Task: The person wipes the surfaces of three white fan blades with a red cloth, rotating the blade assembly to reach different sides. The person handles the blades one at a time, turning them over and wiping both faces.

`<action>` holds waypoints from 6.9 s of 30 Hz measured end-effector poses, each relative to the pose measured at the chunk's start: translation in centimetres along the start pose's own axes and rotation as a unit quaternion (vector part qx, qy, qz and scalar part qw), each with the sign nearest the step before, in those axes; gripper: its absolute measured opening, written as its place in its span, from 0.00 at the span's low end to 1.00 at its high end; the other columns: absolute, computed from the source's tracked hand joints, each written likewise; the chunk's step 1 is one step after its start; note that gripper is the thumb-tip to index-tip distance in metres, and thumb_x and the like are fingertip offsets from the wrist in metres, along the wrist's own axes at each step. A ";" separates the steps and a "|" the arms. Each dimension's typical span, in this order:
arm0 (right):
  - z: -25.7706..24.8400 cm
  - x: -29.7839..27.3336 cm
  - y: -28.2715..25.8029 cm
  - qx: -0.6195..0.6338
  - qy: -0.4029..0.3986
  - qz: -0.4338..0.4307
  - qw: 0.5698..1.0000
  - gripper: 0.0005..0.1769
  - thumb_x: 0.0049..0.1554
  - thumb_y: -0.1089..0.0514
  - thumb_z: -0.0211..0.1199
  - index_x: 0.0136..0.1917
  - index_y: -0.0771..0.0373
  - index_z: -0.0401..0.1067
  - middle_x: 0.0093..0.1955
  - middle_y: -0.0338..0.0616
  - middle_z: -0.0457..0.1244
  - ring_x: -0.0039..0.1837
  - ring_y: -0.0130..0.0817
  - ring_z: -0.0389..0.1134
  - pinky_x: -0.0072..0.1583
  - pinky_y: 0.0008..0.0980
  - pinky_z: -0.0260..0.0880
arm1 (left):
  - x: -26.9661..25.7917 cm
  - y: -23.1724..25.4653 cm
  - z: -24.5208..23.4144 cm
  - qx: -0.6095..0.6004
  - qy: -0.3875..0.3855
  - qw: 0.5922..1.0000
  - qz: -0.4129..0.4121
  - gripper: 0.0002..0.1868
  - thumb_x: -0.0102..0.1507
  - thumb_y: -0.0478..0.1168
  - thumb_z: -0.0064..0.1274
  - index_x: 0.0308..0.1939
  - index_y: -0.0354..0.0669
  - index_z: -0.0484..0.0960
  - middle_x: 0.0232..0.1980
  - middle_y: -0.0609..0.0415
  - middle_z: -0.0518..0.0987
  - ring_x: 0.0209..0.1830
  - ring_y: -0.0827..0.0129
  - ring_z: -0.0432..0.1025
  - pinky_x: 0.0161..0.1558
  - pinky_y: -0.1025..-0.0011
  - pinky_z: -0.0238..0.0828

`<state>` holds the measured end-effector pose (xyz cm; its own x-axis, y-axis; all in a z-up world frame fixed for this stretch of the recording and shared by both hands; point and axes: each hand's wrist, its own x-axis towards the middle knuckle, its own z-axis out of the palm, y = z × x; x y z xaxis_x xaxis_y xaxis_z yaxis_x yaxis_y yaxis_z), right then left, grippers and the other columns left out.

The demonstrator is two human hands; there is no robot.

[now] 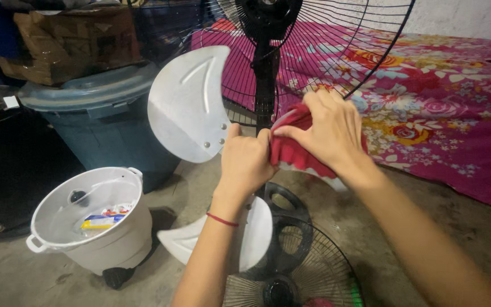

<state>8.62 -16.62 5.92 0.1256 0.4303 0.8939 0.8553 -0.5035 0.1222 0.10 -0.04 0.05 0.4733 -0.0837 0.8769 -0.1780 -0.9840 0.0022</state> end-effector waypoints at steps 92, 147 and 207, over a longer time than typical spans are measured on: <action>-8.3 5.0 14.8 0.343 -0.316 0.303 0.831 0.24 0.48 0.75 0.67 0.59 0.68 0.75 0.55 0.70 0.64 0.52 0.52 0.71 0.54 0.39 0.72 | -3.8 3.3 4.8 -0.089 -0.168 0.982 0.000 0.29 0.46 0.56 0.69 0.39 0.40 0.79 0.26 0.42 0.79 0.29 0.46 0.75 0.47 0.55 0.63; -3.6 -1.8 2.6 0.033 -0.145 0.009 0.989 0.22 0.56 0.53 0.57 0.62 0.58 0.72 0.51 0.53 0.67 0.52 0.57 0.70 0.50 0.53 0.70 | -0.7 2.8 -1.9 -0.045 -0.057 0.997 -0.039 0.27 0.44 0.51 0.73 0.35 0.40 0.75 0.22 0.45 0.77 0.24 0.47 0.72 0.45 0.58 0.62; 4.4 -0.7 -5.5 0.204 0.124 -0.102 0.966 0.21 0.54 0.69 0.67 0.62 0.67 0.73 0.66 0.53 0.64 0.68 0.53 0.65 0.69 0.47 0.67 | -1.3 0.7 4.3 -0.869 0.102 0.349 -0.334 0.50 0.63 0.78 0.34 0.71 0.42 0.70 0.67 0.49 0.77 0.65 0.57 0.73 0.64 0.55 0.74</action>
<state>6.04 -10.80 2.74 -0.1465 0.2706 0.9515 0.9830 -0.0679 0.1707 3.10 -1.28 -3.17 0.8708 0.2615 0.4164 -0.4257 0.8248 0.3722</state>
